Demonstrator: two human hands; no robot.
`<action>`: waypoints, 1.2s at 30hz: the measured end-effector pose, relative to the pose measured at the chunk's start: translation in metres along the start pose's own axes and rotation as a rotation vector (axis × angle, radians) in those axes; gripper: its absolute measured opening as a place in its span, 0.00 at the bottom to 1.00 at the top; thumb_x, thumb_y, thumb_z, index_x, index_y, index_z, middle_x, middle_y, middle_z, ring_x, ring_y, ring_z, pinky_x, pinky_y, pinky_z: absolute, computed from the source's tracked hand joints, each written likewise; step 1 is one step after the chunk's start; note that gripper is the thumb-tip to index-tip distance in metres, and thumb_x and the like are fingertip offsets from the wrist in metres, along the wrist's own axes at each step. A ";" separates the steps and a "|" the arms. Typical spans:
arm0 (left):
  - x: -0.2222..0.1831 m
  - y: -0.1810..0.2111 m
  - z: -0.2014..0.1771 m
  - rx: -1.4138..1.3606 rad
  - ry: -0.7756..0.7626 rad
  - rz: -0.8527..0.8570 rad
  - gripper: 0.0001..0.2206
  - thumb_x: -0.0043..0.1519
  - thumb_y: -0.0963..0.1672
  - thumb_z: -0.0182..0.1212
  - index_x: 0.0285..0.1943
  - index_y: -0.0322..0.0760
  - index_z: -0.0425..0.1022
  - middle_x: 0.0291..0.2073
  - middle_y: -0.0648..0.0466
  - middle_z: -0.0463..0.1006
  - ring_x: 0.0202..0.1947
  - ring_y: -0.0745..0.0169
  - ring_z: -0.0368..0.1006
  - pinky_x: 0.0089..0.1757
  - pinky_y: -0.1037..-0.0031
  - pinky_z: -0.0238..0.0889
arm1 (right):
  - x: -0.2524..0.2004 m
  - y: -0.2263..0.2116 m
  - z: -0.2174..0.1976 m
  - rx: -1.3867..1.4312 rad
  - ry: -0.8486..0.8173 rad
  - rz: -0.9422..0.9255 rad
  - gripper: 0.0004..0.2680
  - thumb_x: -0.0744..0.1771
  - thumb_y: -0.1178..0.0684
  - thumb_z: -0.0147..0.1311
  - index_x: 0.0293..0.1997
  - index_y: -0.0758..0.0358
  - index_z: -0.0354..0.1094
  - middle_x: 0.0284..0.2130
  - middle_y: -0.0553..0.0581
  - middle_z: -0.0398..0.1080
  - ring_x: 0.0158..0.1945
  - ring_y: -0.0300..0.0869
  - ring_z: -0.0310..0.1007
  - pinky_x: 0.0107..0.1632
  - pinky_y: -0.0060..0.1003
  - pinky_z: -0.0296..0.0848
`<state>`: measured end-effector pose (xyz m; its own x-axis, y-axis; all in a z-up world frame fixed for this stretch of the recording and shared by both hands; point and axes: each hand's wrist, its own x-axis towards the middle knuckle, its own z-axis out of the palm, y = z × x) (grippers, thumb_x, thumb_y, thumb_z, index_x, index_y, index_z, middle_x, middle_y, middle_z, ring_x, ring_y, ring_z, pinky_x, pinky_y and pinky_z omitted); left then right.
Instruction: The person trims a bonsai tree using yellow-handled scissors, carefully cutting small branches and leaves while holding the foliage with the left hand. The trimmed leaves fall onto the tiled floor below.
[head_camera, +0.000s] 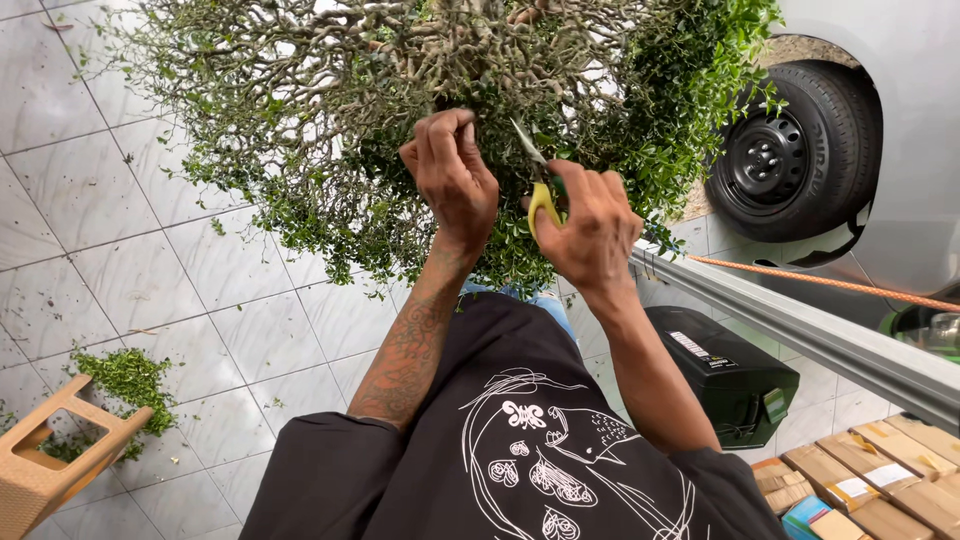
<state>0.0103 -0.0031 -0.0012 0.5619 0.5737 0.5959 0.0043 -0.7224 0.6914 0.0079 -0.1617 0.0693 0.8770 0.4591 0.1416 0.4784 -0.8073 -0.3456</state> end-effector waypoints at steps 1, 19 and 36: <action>0.000 0.000 -0.001 0.005 0.002 -0.003 0.05 0.71 0.42 0.50 0.46 0.42 0.72 0.37 0.62 0.75 0.38 0.66 0.75 0.41 0.73 0.54 | 0.003 -0.004 -0.005 0.002 -0.004 -0.004 0.13 0.65 0.51 0.62 0.54 0.55 0.72 0.28 0.54 0.71 0.35 0.43 0.65 0.31 0.31 0.66; -0.007 -0.003 0.001 0.111 -0.109 0.051 0.05 0.65 0.45 0.62 0.45 0.44 0.80 0.44 0.58 0.74 0.42 0.64 0.74 0.41 0.71 0.55 | 0.035 -0.012 -0.011 0.092 -0.187 0.081 0.13 0.63 0.50 0.60 0.51 0.55 0.69 0.27 0.56 0.72 0.36 0.50 0.71 0.38 0.48 0.71; 0.005 0.006 0.009 0.110 -0.080 -0.057 0.05 0.62 0.48 0.66 0.37 0.50 0.77 0.34 0.68 0.73 0.30 0.70 0.71 0.39 0.71 0.52 | 0.006 -0.002 -0.001 0.259 -0.063 0.211 0.18 0.66 0.38 0.66 0.52 0.57 0.68 0.25 0.56 0.72 0.35 0.51 0.71 0.41 0.52 0.70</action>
<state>0.0206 -0.0080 0.0027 0.6224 0.5855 0.5194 0.1260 -0.7300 0.6718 0.0123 -0.1575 0.0719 0.9470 0.3209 -0.0128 0.2528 -0.7695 -0.5865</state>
